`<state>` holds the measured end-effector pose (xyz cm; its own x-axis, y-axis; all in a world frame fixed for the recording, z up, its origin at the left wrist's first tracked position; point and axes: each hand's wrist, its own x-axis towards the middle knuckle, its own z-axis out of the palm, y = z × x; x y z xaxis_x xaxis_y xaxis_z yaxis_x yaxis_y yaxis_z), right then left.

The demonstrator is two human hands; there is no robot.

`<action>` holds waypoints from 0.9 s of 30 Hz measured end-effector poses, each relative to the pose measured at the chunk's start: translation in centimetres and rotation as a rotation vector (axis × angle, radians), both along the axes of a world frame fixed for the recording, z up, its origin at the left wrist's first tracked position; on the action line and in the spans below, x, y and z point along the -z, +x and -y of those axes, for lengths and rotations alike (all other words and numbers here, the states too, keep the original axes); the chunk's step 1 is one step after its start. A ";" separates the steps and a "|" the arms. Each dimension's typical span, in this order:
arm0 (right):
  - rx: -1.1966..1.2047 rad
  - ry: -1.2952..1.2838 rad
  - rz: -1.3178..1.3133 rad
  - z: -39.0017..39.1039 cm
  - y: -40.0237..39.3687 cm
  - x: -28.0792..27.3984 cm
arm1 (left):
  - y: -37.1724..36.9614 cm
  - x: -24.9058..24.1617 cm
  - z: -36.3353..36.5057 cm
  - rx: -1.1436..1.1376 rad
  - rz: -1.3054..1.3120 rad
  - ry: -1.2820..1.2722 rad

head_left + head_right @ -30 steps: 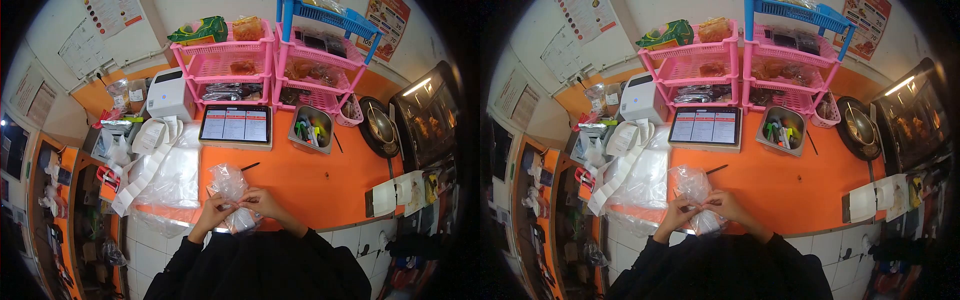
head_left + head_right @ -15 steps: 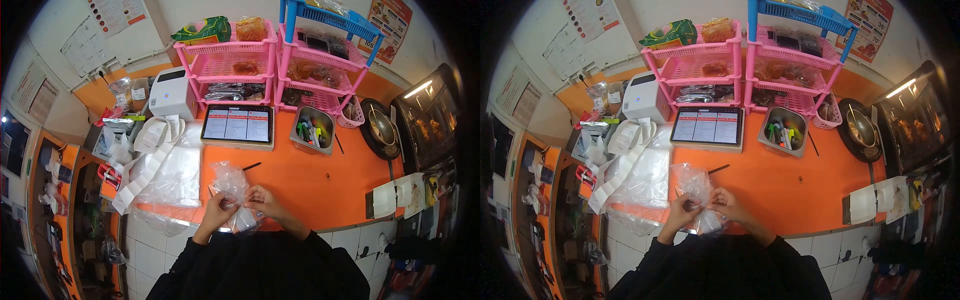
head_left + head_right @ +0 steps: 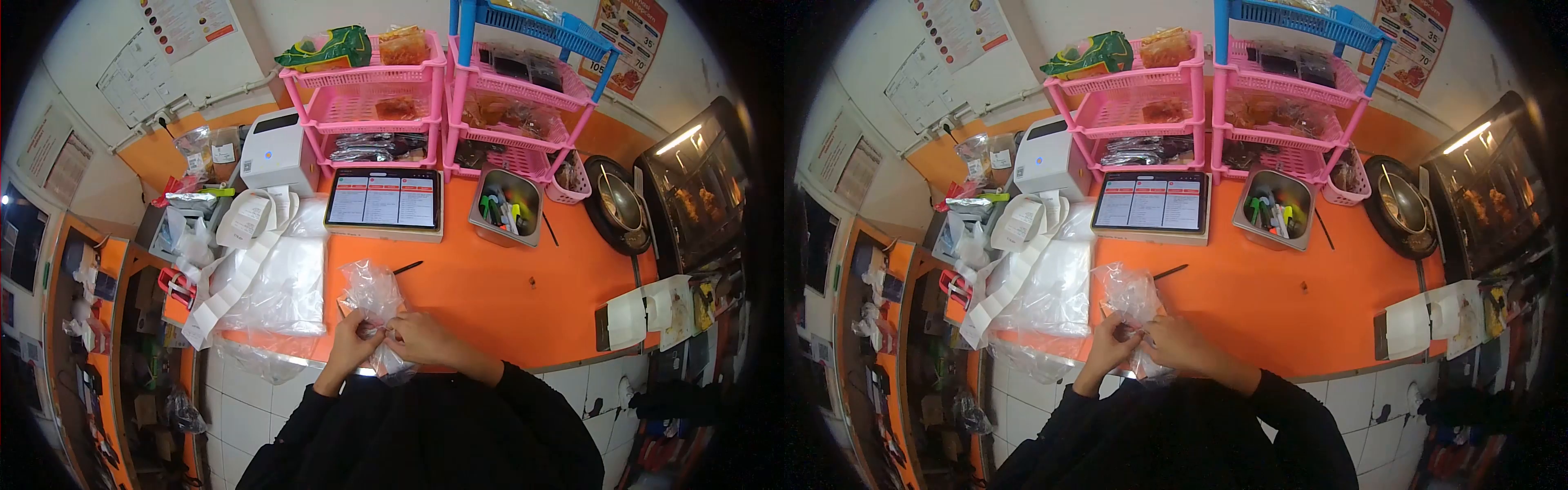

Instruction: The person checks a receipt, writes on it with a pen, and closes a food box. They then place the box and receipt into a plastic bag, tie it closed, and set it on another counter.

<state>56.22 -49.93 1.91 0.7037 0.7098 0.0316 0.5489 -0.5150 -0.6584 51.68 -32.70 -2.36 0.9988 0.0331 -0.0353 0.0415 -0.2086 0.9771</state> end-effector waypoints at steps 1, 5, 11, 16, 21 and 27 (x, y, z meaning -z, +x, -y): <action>-0.009 -0.022 -0.011 -0.2 0.5 1.3 | -0.1 -0.1 0.0 0.007 0.008 0.007; -0.037 -0.091 0.014 -0.4 0.7 0.9 | 0.0 -0.3 0.0 0.019 0.035 -0.006; -0.014 0.124 -0.017 -0.6 0.6 2.1 | -0.1 -0.9 -0.1 -0.007 -0.014 0.024; 0.018 0.085 -0.004 -0.2 0.1 1.7 | -0.1 -0.7 -0.2 0.013 -0.006 -0.018; 0.125 0.002 -0.129 -0.5 1.3 2.2 | -0.1 -0.3 -0.3 0.051 0.021 -0.045; 0.072 -0.034 -0.319 -0.3 2.4 0.8 | -0.1 -0.8 -0.2 0.053 0.018 -0.047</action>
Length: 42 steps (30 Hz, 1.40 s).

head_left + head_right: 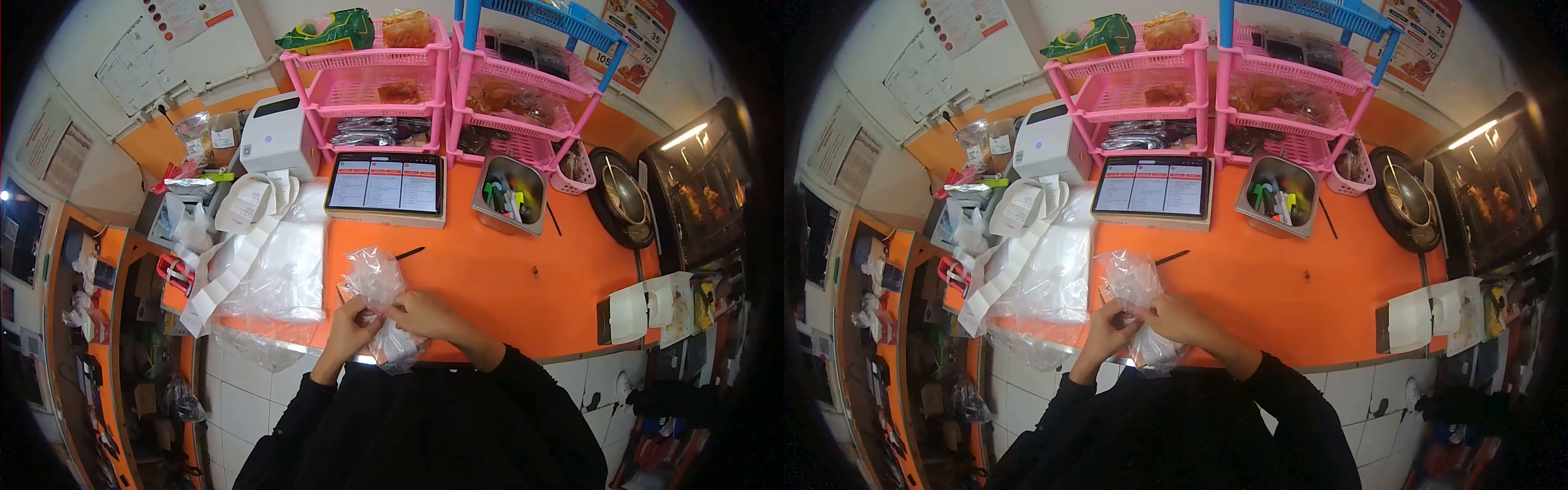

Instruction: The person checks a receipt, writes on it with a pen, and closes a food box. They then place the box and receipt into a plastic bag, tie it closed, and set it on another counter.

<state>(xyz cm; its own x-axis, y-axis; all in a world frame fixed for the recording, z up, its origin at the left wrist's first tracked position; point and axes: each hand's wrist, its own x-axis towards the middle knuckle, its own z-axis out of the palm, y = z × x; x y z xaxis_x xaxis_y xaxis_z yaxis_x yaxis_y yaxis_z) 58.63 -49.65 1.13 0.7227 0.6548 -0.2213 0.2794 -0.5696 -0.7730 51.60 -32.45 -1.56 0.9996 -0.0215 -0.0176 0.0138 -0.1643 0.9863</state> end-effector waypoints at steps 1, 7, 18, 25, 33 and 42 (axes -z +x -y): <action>-0.021 -0.008 -0.068 -0.1 0.1 -1.3 | 0.0 0.1 0.0 0.001 0.006 0.000; -0.051 -0.091 0.252 -0.5 -1.1 1.1 | -0.1 -0.1 0.1 -0.004 0.009 0.072; -0.058 0.241 0.217 1.0 -1.5 3.3 | 0.1 0.0 1.1 -0.104 0.017 0.155; 0.001 0.347 -0.118 1.8 -2.1 2.2 | 0.3 1.0 0.9 -0.120 0.021 0.225; -0.021 0.399 -0.173 2.3 -2.4 3.1 | 0.2 -1.1 1.5 -0.139 -0.021 0.267; 0.142 0.211 -0.293 4.7 -1.9 -0.8 | -1.7 0.0 -0.4 -0.398 0.230 0.046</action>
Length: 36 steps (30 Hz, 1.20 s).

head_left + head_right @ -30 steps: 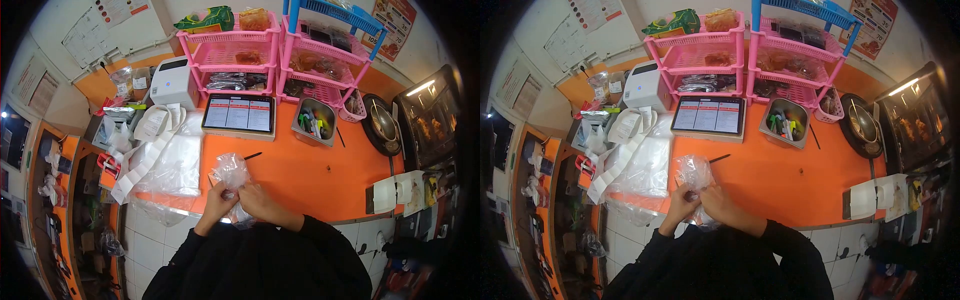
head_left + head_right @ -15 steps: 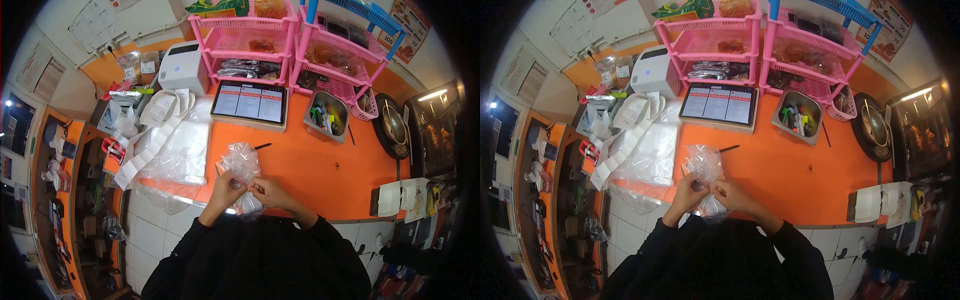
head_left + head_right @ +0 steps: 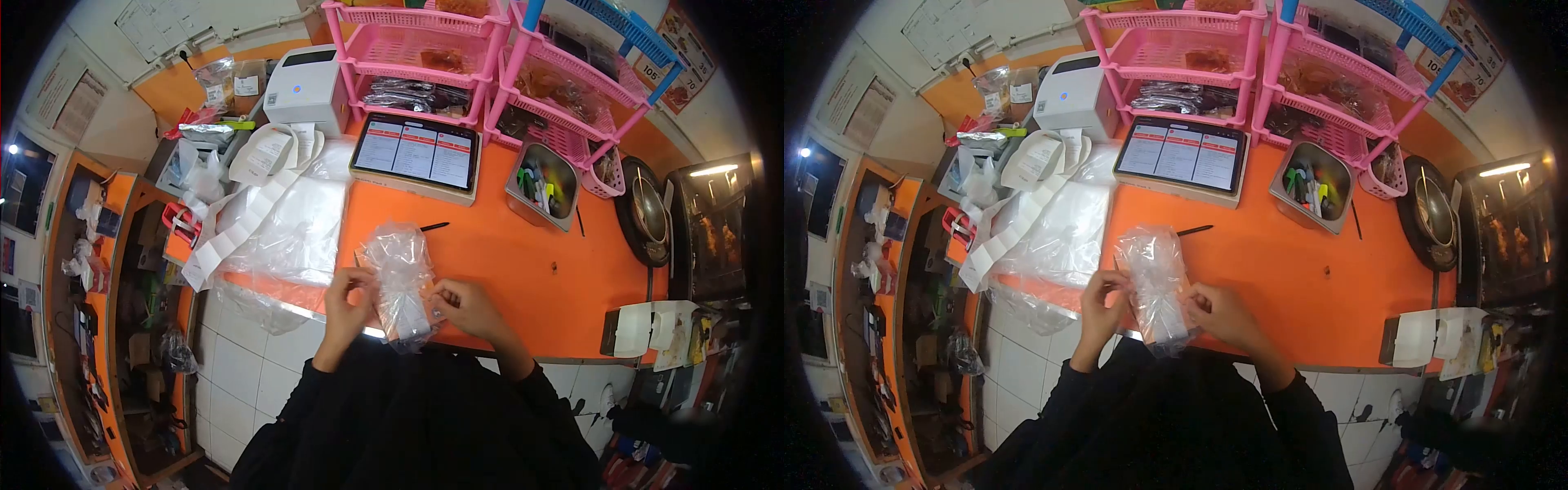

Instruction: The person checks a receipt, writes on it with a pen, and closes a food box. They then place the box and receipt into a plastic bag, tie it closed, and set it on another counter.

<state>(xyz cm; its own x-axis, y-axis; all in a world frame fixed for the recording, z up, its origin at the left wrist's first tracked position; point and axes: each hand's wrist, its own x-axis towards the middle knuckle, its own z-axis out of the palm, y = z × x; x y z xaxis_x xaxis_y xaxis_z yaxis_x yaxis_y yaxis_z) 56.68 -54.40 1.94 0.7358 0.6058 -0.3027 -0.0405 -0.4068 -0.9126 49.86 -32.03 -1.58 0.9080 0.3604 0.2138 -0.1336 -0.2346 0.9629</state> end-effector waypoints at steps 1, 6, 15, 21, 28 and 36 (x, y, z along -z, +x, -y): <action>0.045 0.007 -0.002 0.2 0.0 0.3 | -0.3 -0.4 -0.4 -0.031 -0.038 -0.046; 0.165 0.027 0.134 -1.7 0.1 1.3 | -1.1 0.0 -1.4 -0.050 -0.131 0.056; 0.022 -0.012 0.524 -6.9 1.1 2.8 | -6.6 1.0 -4.5 -0.202 -0.257 0.046; 0.112 0.344 0.687 -8.2 -1.8 2.8 | -10.5 1.0 -8.8 -0.269 -0.261 -0.045; -0.109 0.411 0.883 -19.5 -7.6 -8.8 | -19.7 1.7 -19.8 -0.416 -0.112 -0.114; -0.200 0.627 0.486 -40.0 -14.2 -7.5 | -37.2 1.5 -32.2 -0.867 0.022 -0.151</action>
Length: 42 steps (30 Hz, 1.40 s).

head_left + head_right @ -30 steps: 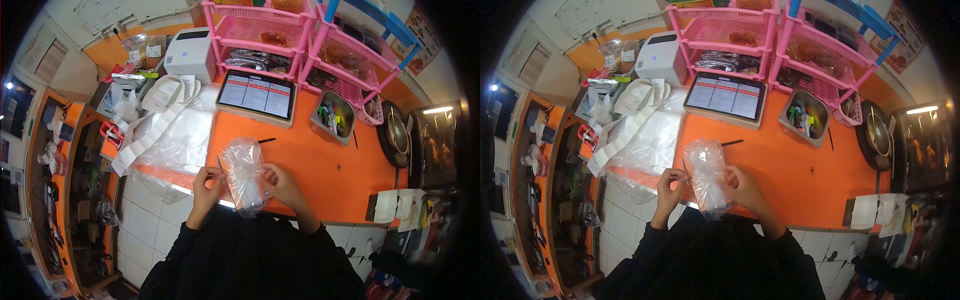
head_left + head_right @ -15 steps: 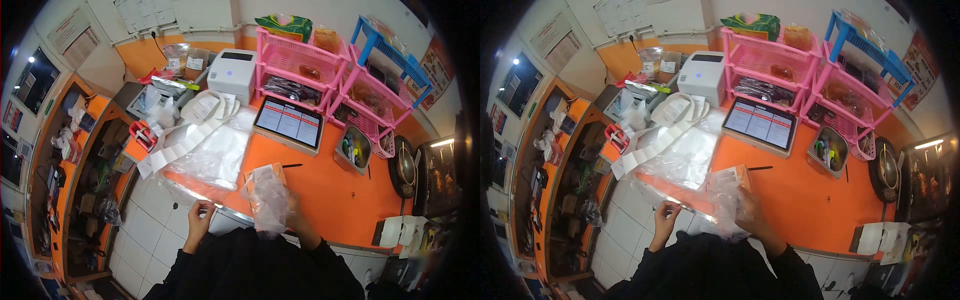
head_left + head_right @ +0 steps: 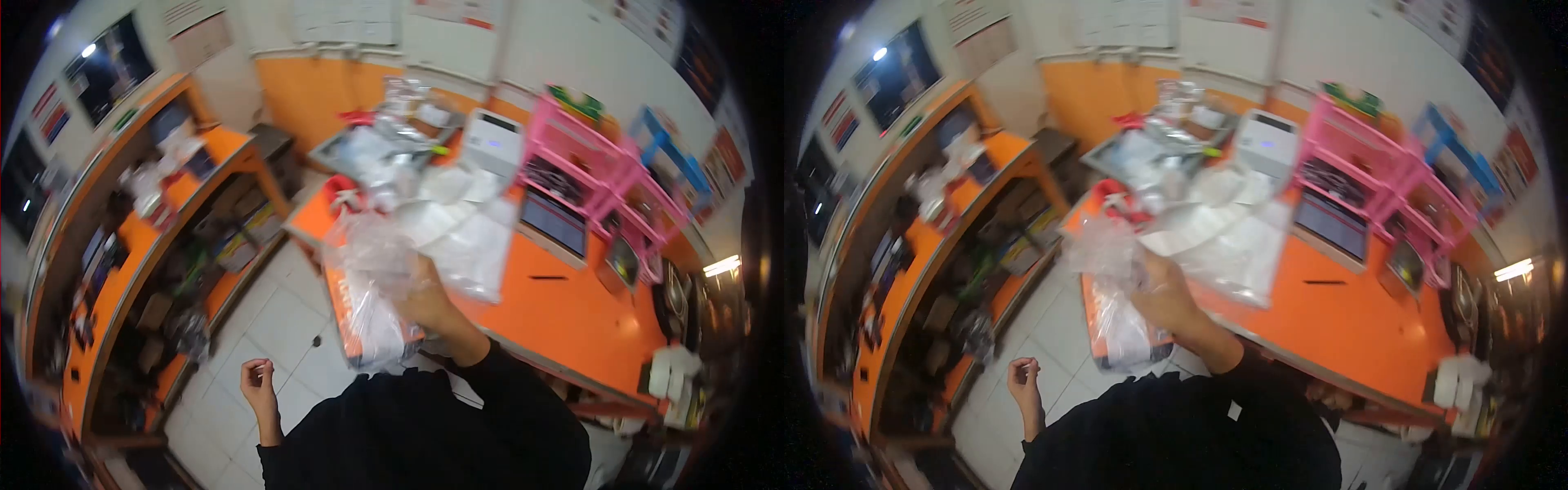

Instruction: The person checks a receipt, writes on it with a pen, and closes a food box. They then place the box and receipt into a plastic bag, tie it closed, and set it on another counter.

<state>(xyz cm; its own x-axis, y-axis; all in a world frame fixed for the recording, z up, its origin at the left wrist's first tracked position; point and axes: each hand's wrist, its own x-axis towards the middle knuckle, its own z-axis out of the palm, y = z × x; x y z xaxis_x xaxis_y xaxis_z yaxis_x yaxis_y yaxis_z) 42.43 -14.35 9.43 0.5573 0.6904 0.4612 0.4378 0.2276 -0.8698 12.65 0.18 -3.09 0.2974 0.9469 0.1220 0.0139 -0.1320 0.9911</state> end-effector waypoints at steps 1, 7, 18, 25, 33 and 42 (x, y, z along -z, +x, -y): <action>-0.057 -0.056 0.011 -2.8 -0.8 0.1 | -2.8 -0.3 -0.8 -0.083 -0.002 0.013; -0.117 0.011 0.491 -19.3 -3.6 -1.4 | -12.7 1.8 -2.4 -0.431 0.031 -0.089; -0.160 -0.284 0.309 -52.9 -1.9 0.0 | -15.7 6.5 -10.9 -0.797 -0.008 -0.277; -0.345 -0.020 0.443 -76.5 -2.2 6.4 | -14.6 3.4 -25.1 -0.858 -0.020 -0.222; -0.440 0.108 0.338 -82.8 -5.6 7.4 | -14.3 4.4 -28.4 -0.768 0.022 -0.233; -0.006 -0.561 0.417 -83.8 -3.2 8.4 | -14.5 2.7 -30.6 -0.565 -0.113 -0.192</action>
